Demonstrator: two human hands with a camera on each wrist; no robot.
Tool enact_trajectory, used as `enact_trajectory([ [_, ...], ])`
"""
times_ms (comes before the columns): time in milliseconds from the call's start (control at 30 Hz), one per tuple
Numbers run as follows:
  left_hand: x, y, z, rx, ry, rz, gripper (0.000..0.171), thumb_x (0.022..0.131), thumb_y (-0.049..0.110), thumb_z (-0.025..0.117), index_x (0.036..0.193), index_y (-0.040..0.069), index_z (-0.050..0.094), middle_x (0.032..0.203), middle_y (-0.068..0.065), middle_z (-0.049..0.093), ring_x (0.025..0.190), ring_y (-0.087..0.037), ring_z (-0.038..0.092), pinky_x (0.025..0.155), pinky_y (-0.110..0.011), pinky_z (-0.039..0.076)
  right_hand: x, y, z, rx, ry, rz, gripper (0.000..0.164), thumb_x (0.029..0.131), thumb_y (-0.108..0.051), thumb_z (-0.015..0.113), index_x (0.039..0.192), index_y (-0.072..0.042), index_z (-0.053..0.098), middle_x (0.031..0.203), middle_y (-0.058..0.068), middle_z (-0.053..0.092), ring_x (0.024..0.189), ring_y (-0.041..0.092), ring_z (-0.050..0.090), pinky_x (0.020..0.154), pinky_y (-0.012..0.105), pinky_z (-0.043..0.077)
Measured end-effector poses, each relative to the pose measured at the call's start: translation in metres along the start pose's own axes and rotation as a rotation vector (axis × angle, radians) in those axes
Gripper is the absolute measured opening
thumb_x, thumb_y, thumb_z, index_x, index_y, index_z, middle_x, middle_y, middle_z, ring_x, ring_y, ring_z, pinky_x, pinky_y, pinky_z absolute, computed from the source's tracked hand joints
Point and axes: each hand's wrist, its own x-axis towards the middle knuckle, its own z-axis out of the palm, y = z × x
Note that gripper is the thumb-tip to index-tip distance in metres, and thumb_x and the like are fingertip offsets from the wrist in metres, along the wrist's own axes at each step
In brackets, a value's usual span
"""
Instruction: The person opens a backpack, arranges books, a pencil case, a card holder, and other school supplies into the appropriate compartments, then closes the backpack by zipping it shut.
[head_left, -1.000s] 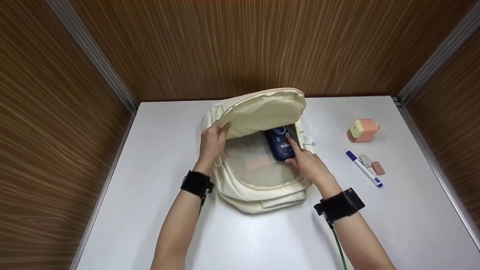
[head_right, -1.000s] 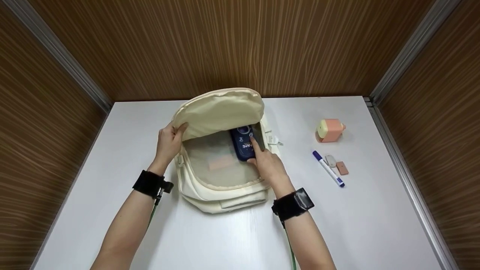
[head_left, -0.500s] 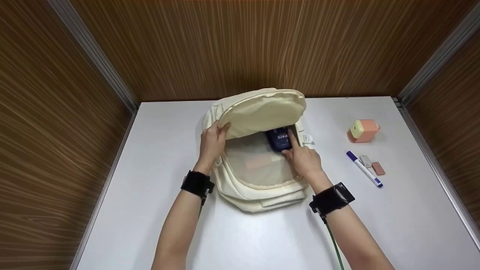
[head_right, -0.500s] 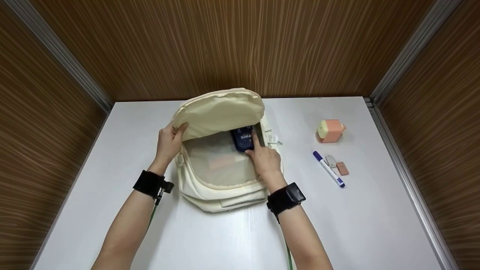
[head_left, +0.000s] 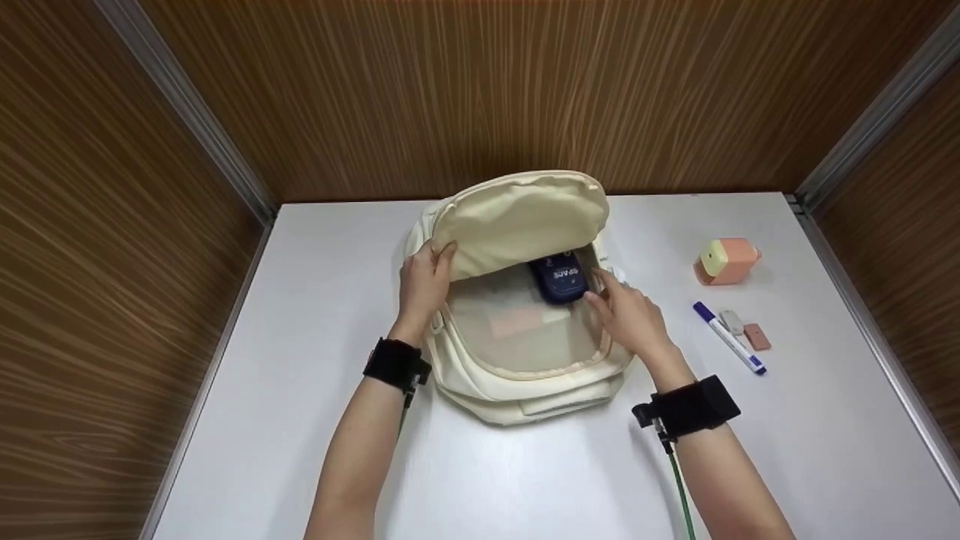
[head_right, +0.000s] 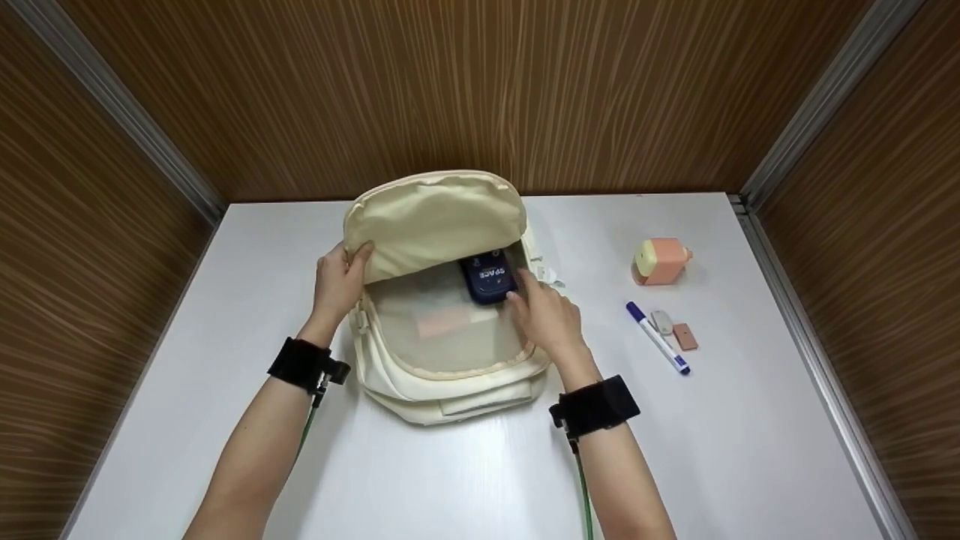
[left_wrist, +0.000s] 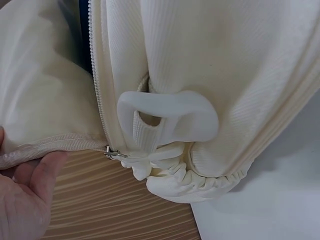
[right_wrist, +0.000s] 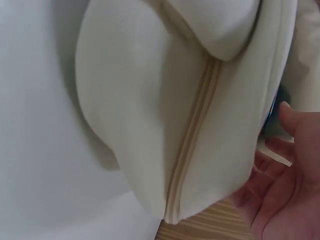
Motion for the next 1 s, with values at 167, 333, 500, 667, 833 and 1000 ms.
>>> enact_trajectory([
  [167, 0.0, -0.001, 0.0, -0.015, -0.04, -0.036, 0.033, 0.1, 0.036, 0.056, 0.097, 0.005, 0.066, 0.06, 0.0, 0.048, 0.055, -0.02, 0.045, 0.057, -0.038, 0.041, 0.003, 0.028, -0.022, 0.004, 0.171, 0.072, 0.035, 0.102, -0.023, 0.052, 0.133, -0.005, 0.056, 0.105, 0.017, 0.065, 0.081, 0.034, 0.063, 0.064, 0.053, 0.047],
  [333, -0.002, -0.005, 0.0, -0.001, -0.049, -0.088, 0.034, 0.1, 0.037, 0.055, 0.102, 0.006, 0.067, 0.063, -0.001, 0.05, 0.057, -0.021, 0.047, 0.059, -0.038, 0.042, 0.012, 0.062, -0.054, -0.117, 0.156, 0.19, 0.037, 0.099, -0.016, 0.055, 0.134, -0.003, 0.053, 0.121, 0.033, 0.051, 0.093, 0.05, 0.058, 0.065, 0.062, 0.047],
  [500, -0.003, -0.005, 0.0, 0.036, -0.034, -0.13, 0.033, 0.1, 0.037, 0.056, 0.1, 0.006, 0.067, 0.064, -0.002, 0.051, 0.06, -0.023, 0.051, 0.059, -0.04, 0.044, 0.022, 0.093, -0.08, -0.153, 0.046, 0.323, 0.051, 0.1, -0.026, 0.051, 0.143, -0.001, 0.04, 0.133, 0.044, 0.03, 0.108, 0.062, 0.044, 0.074, 0.07, 0.044],
  [667, -0.002, -0.004, 0.001, 0.048, -0.03, -0.142, 0.034, 0.101, 0.037, 0.055, 0.094, 0.005, 0.065, 0.062, -0.001, 0.047, 0.057, -0.022, 0.05, 0.055, -0.039, 0.042, 0.027, 0.119, -0.095, -0.111, -0.073, 0.438, 0.069, 0.1, -0.035, 0.051, 0.154, -0.006, 0.02, 0.136, 0.049, 0.015, 0.118, 0.069, 0.028, 0.085, 0.074, 0.037],
  [833, -0.002, -0.003, 0.002, 0.047, -0.035, -0.153, 0.034, 0.1, 0.038, 0.056, 0.092, 0.006, 0.065, 0.062, -0.001, 0.046, 0.06, -0.024, 0.051, 0.058, -0.04, 0.043, 0.03, 0.133, -0.1, -0.066, -0.148, 0.512, 0.08, 0.101, -0.033, 0.051, 0.157, -0.015, -0.002, 0.14, 0.05, -0.006, 0.124, 0.072, 0.016, 0.09, 0.077, 0.031],
  [1000, -0.004, -0.004, 0.005, 0.029, -0.056, -0.148, 0.035, 0.101, 0.038, 0.055, 0.093, 0.006, 0.065, 0.062, 0.001, 0.042, 0.056, -0.02, 0.047, 0.055, -0.036, 0.041, 0.028, 0.143, -0.096, 0.008, -0.162, 0.501, 0.083, 0.1, -0.039, 0.05, 0.157, -0.013, -0.005, 0.137, 0.052, 0.005, 0.121, 0.071, 0.023, 0.089, 0.077, 0.032],
])
